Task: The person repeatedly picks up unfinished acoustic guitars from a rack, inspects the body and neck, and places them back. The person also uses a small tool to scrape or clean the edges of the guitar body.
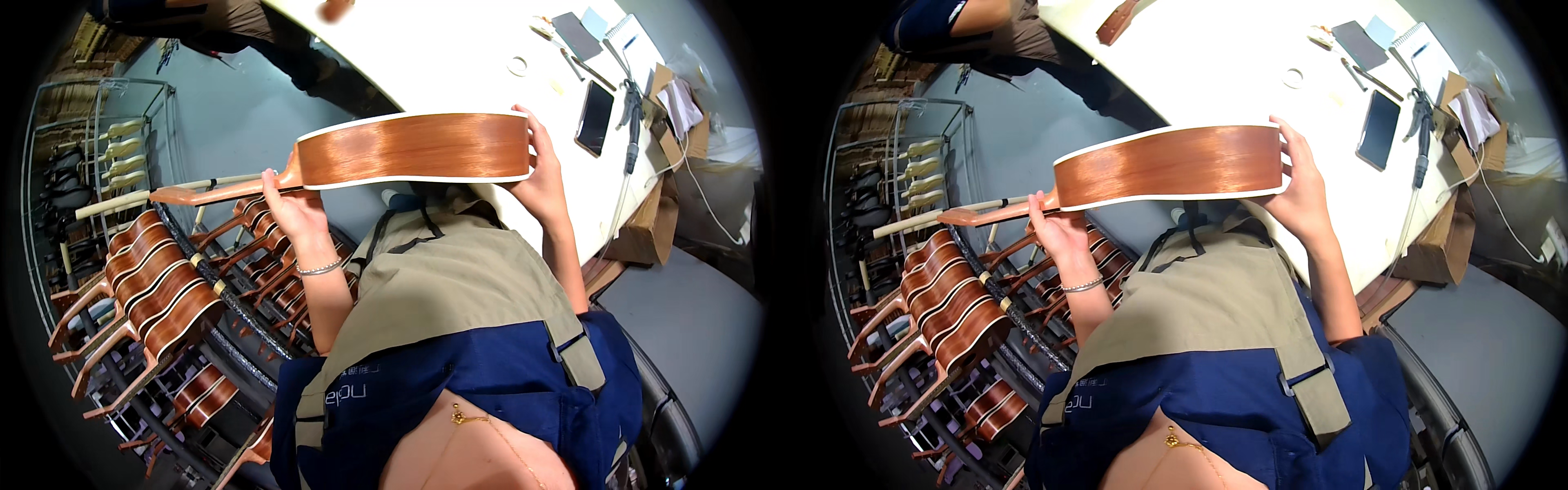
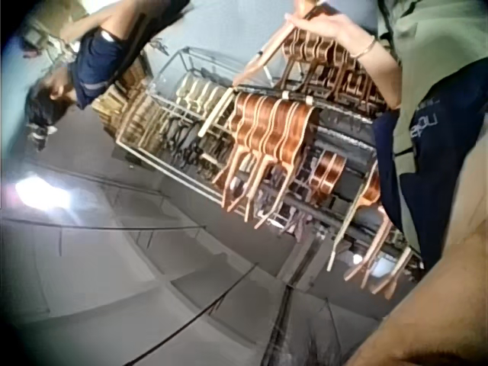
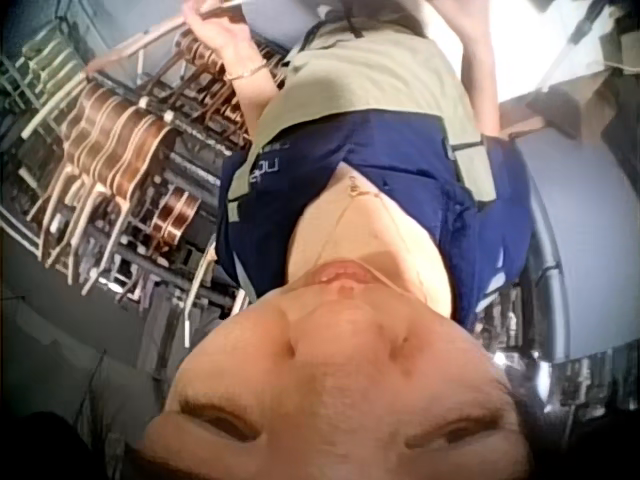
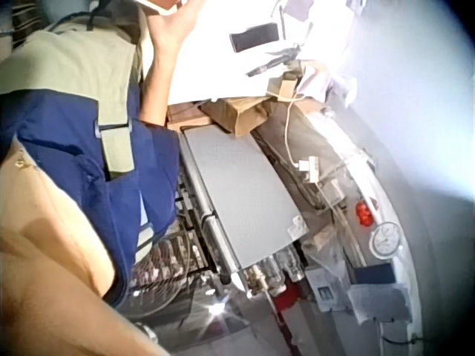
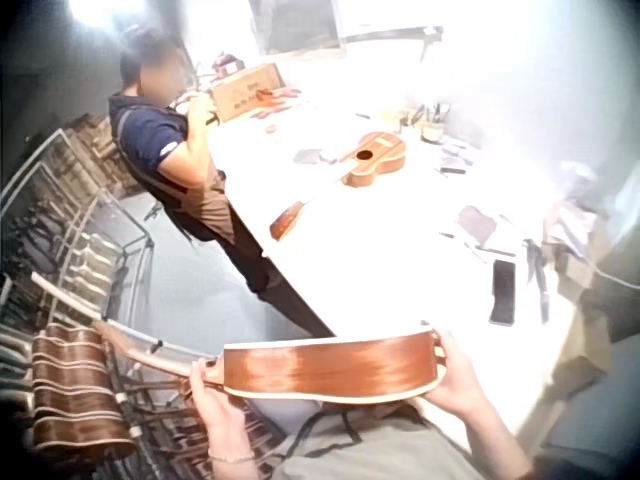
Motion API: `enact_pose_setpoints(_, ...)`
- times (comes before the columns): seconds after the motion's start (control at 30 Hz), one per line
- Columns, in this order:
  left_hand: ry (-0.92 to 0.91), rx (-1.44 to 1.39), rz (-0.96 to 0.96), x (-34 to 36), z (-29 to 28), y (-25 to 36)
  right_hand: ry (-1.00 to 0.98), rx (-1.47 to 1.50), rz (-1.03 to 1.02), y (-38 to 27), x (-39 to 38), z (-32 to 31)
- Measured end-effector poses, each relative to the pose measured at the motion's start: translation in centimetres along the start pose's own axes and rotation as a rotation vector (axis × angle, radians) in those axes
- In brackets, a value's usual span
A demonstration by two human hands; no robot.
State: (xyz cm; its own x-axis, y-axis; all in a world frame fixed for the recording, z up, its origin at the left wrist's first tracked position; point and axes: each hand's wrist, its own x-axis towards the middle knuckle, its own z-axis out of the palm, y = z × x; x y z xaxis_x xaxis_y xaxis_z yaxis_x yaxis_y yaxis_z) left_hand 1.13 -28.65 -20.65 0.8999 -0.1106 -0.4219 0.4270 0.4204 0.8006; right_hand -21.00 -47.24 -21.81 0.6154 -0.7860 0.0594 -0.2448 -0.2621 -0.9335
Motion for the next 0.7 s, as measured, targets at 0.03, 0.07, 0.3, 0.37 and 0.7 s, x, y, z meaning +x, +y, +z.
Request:
enact_pose_setpoints(0.03, -0.067, -0.069, -0.02, 0.6, -0.7, 0.1, -0.007, -0.025, -0.003, -0.4, 0.0, 0.0)
enact_pose_setpoints(0.07, -0.018, -0.036, -0.008, 1.0, -1.0, -0.3, -0.013, -0.05, -0.006, -0.8, 0.1, -0.1)
enact_pose_setpoints(0.3, 0.046, -0.056, -0.225, 5.7, -4.7, -3.3, 0.026, -0.311, -0.284, -3.4, -0.3, 0.2)
enact_pose_setpoints(0.37, -0.173, -0.087, -0.256, 6.4, -5.6, -4.5, 0.001, -0.327, -0.417, -5.0, -0.5, 0.4)
enact_pose_setpoints(0.7, -0.252, -0.204, -0.188, 8.1, -9.5, -8.7, -0.188, -0.166, -0.276, -2.6, -0.1, 0.2)
